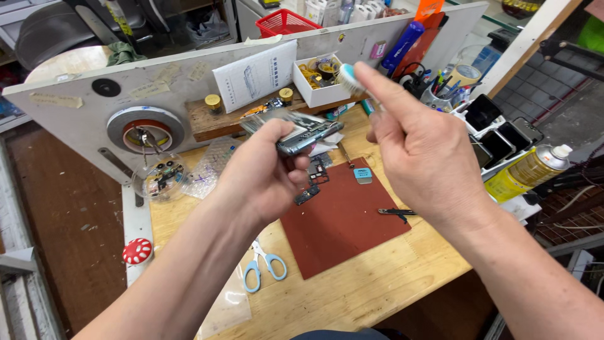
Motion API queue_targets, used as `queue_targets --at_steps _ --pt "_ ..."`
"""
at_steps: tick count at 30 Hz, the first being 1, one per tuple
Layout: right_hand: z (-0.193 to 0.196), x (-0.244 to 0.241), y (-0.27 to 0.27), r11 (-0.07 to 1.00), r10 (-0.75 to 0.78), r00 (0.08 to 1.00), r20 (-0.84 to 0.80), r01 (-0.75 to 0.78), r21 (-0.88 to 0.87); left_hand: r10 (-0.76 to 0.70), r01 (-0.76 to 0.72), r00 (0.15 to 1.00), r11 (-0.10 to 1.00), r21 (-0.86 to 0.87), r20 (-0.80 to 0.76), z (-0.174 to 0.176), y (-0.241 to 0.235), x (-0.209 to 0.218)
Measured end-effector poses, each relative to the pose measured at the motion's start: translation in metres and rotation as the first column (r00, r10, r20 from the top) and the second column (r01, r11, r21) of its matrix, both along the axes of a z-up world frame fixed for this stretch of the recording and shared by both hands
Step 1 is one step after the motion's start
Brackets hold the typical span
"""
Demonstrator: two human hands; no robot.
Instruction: The person cleans the internal components of a disassembled smartphone using a toothbrush and compressed air, then uses a screwdriver to remove and reattach small metal brackets and connectors. The person handles the phone chassis, battery, and camera module throughout the process.
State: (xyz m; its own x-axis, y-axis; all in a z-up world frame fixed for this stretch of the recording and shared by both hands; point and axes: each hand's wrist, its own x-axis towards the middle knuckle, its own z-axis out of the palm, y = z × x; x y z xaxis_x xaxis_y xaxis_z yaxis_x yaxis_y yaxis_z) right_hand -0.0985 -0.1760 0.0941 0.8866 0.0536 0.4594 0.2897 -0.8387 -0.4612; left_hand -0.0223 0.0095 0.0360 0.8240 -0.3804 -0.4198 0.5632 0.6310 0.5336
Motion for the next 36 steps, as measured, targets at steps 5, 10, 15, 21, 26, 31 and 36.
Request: queue_targets --at_steps 5,10,15,21,26,31,36 --pt "-0.011 -0.009 -0.010 0.992 0.076 0.996 0.042 -0.080 0.099 0.096 -0.271 0.812 0.936 0.226 0.575 0.025 0.006 -0.020" --pt "-0.019 -0.017 -0.004 0.967 0.094 0.991 -0.099 -0.067 0.247 0.065 -0.370 0.608 0.905 0.210 0.791 0.038 0.011 -0.029" --pt "-0.018 -0.018 0.000 0.963 0.091 0.987 -0.131 -0.054 0.265 0.028 -0.466 0.531 0.844 0.265 0.847 0.043 0.009 -0.034" --pt "-0.022 -0.021 0.002 0.968 0.149 0.987 -0.053 -0.135 0.211 0.031 -0.489 0.485 0.839 0.241 0.874 0.044 0.007 -0.035" --pt "-0.023 -0.022 0.007 0.959 0.240 0.968 0.070 -0.248 0.140 0.039 -0.477 0.509 0.844 0.244 0.860 0.039 0.005 -0.035" --pt "-0.015 -0.018 0.010 0.979 0.167 0.984 0.064 -0.158 -0.128 0.032 -0.421 0.521 0.879 0.224 0.853 0.034 0.002 -0.034" --pt "-0.018 -0.015 -0.008 0.998 -0.053 0.995 -0.089 0.055 0.019 0.001 -0.362 0.670 0.873 0.326 0.743 0.027 0.000 -0.028"
